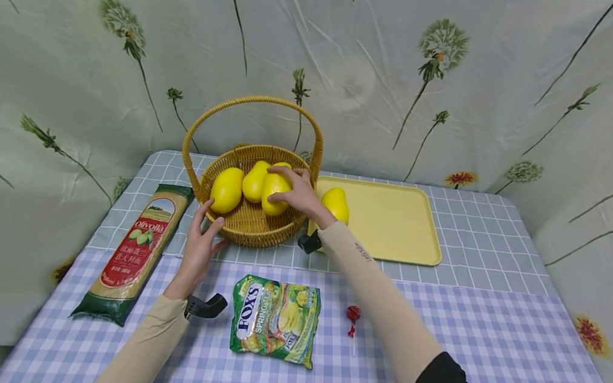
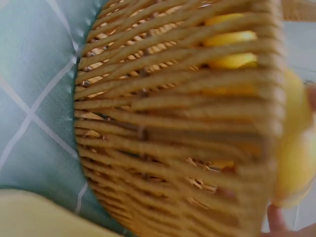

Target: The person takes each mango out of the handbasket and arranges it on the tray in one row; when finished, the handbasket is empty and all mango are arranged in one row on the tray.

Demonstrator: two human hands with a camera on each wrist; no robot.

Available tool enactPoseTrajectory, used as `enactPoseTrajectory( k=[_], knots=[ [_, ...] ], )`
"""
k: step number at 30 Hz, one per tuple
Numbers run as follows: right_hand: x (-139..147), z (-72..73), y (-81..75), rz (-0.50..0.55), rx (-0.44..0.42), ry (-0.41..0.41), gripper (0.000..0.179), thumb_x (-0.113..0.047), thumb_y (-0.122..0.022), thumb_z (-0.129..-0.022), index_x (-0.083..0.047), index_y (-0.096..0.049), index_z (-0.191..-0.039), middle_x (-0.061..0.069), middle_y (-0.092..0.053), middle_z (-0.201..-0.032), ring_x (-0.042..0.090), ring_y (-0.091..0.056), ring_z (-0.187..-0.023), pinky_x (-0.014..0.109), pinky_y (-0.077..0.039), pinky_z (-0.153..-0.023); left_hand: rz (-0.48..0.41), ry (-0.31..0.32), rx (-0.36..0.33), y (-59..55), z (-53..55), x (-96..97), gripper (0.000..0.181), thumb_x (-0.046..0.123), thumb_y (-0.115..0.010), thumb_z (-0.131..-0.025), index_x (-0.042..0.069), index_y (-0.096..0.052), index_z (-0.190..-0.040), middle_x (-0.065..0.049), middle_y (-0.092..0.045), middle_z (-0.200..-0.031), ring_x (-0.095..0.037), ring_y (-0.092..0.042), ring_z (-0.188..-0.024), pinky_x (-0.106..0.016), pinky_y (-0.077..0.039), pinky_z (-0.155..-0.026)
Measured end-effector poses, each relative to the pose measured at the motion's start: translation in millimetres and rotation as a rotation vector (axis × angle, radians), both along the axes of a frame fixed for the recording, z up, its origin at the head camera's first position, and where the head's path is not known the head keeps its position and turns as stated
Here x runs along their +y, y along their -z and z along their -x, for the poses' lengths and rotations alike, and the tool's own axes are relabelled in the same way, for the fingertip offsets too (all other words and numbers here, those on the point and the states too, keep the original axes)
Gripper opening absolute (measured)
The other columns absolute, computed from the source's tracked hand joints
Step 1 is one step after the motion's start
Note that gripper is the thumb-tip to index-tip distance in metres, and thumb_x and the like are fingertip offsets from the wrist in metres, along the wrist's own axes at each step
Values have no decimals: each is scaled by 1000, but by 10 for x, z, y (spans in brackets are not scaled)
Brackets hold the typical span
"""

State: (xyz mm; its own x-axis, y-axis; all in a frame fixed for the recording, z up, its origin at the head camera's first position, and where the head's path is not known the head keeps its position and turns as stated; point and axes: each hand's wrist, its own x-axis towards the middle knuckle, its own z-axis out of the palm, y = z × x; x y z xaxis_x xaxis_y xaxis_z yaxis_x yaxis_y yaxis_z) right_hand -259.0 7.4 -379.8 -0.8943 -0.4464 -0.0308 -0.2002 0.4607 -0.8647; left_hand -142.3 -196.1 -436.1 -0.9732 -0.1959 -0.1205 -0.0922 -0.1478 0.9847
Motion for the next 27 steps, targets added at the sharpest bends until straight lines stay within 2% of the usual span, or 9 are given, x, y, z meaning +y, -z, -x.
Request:
enactPoseTrajectory(
  k=[6,11,14,19,24,27],
  knots=[
    [238,-13,-92,130,-57,-75,57,-22,-71,-85,-25,-51,-138,14,-16,-144,26,-21,-129,45,-35,-99,28,-4,-6,2,3,3,56,22,-44,-103,23,-20,-153,1,4,-159,-30,-24,-138,-52,-36,-104],
    [480,-66,-114,180,-63,-137,57,-21,-69,-86,-23,-49,-140,11,-20,-140,31,-36,-117,44,-42,-91,27,0,0,18,-4,0,56,21,-44,-103,23,-20,-153,0,3,-159,-30,-24,-138,-52,-36,-104],
    [664,-98,-110,174,-67,-140,57,-21,-68,-86,-24,-49,-140,9,-22,-141,36,-41,-112,46,-43,-89,23,3,8,23,-8,-5,56,21,-45,-103,22,-20,-153,-1,3,-159,-30,-24,-138,-52,-35,-104],
    [998,-116,-71,155,-83,-83,58,-24,-67,-87,-25,-47,-141,8,-21,-143,37,-38,-115,49,-39,-93,22,-4,12,21,-13,-7,55,20,-44,-103,21,-21,-153,-1,3,-159,-31,-25,-137,-54,-36,-104],
    [1324,-102,-1,176,-130,21,60,-22,-65,-88,-22,-44,-143,12,-19,-139,36,-50,-101,45,-42,-86,20,0,22,8,-17,-1,55,19,-43,-103,21,-19,-153,-1,4,-159,-32,-24,-137,-55,-34,-104],
    [1508,-97,53,166,-156,80,59,-21,-64,-90,-20,-42,-145,13,-18,-140,34,-51,-98,42,-41,-85,15,4,23,3,-17,3,56,19,-43,-103,21,-19,-154,0,4,-159,-32,-24,-137,-54,-34,-105]
  ],
)
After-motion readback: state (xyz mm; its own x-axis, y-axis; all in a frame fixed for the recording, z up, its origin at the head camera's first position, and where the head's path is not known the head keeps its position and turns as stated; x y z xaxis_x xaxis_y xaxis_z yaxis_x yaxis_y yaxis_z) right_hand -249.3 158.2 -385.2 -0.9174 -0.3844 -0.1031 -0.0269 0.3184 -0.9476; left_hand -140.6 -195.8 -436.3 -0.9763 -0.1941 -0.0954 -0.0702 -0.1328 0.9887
